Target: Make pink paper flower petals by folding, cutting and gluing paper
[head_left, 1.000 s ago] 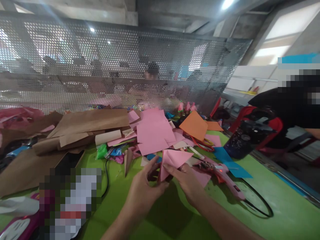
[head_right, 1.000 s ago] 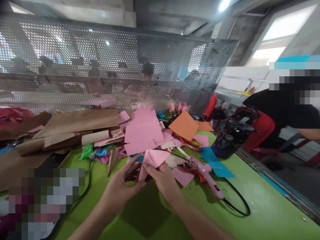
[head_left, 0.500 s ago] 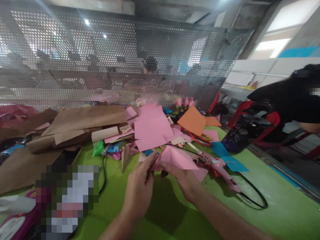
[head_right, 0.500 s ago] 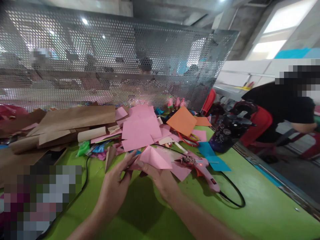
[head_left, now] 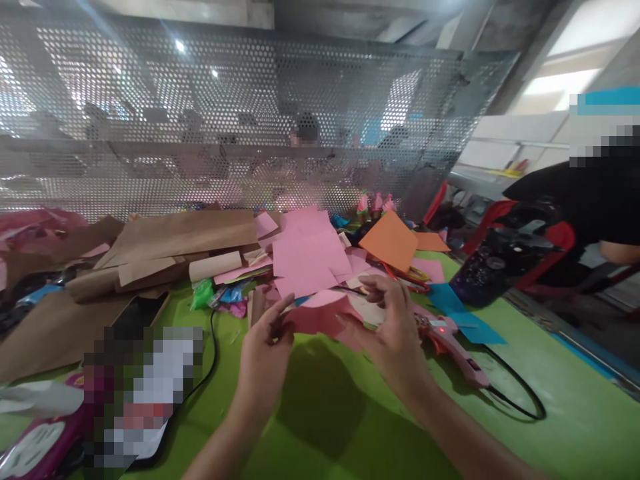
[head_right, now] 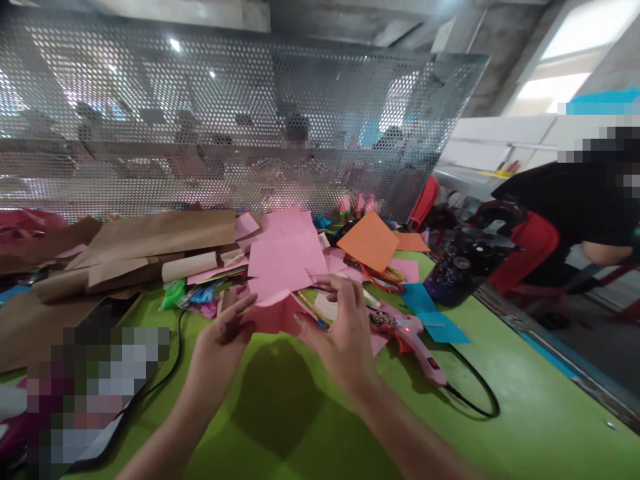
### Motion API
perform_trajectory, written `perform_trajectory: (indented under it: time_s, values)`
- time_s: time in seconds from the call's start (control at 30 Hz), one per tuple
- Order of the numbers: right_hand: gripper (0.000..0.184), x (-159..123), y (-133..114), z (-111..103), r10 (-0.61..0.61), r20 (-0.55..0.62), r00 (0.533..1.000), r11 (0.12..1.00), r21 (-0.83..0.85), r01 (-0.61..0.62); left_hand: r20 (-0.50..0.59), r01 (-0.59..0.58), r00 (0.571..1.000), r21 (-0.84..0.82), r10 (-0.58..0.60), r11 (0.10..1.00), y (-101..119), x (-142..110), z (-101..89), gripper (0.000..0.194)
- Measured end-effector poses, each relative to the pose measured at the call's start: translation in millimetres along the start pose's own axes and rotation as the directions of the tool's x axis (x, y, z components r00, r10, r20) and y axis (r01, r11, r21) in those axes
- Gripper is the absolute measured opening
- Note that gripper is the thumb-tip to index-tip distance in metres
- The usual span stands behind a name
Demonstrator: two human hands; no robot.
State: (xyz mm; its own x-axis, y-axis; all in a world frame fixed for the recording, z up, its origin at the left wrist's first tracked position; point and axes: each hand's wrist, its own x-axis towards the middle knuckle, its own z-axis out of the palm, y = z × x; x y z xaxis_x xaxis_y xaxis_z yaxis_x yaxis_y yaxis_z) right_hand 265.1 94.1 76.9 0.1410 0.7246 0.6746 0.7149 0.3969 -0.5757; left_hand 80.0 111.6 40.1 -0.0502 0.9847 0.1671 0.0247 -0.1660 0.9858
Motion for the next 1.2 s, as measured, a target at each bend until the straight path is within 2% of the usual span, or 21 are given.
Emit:
perform_trajectory:
  time_s: [0.13, 0.27, 0.37, 0.43, 0.6, 0.77, 0.9, 1.0, 1.1, 1.2]
  values:
    - [0.024, 1, 0, -2, -0.024, 0.118, 0.993, 0.997, 0.075, 0.015, 0.123, -0.091, 0.990, 0.137, 0.074, 0.986, 3, -5, -1.5, 0.053]
    - [0.019, 1, 5, -3, 0.049, 0.115, 0.992, 0.969, 0.236, -0.075, 0.101, -0.143, 0.987, 0.207, 0.125, 0.968, 5, -6, -5.5, 0.063]
    - [0.020, 1, 10, -3, 0.152, 0.145, 0.978, 0.920, 0.341, -0.194, 0.090, -0.162, 0.985, 0.236, 0.145, 0.958, 7, -6, -6.8, 0.063]
    - [0.021, 1, 11, -3, 0.175, 0.155, 0.972, 0.896, 0.383, -0.223, 0.096, -0.199, 0.979, 0.258, 0.180, 0.945, 8, -6, -6.8, 0.060]
    - [0.022, 2, 6, -5, 0.123, 0.124, 0.985, 0.913, 0.375, -0.161, 0.090, -0.306, 0.952, 0.335, 0.292, 0.891, 5, -8, -6.7, 0.050]
    - [0.026, 1, 0, -8, 0.085, 0.188, 0.978, 0.932, 0.333, -0.145, 0.138, -0.411, 0.911, 0.360, 0.388, 0.838, 3, -11, -6.6, 0.051]
    - [0.025, -2, -1, -10, 0.134, 0.178, 0.975, 0.894, 0.402, -0.197, 0.080, -0.370, 0.928, 0.292, 0.363, 0.882, 6, -11, -6.6, 0.048]
    - [0.022, -2, -5, -9, 0.201, 0.168, 0.965, 0.864, 0.433, -0.256, 0.005, -0.273, 0.961, 0.186, 0.277, 0.944, 6, -9, -7.0, 0.039]
    - [0.018, -2, -9, -8, 0.177, 0.134, 0.975, 0.885, 0.412, -0.217, -0.053, -0.177, 0.982, 0.043, 0.179, 0.983, 5, -5, -7.0, 0.038]
    - [0.019, -2, -11, -8, 0.129, 0.089, 0.988, 0.893, 0.424, -0.154, -0.076, -0.105, 0.992, -0.126, 0.096, 0.987, 6, -1, -6.4, 0.037]
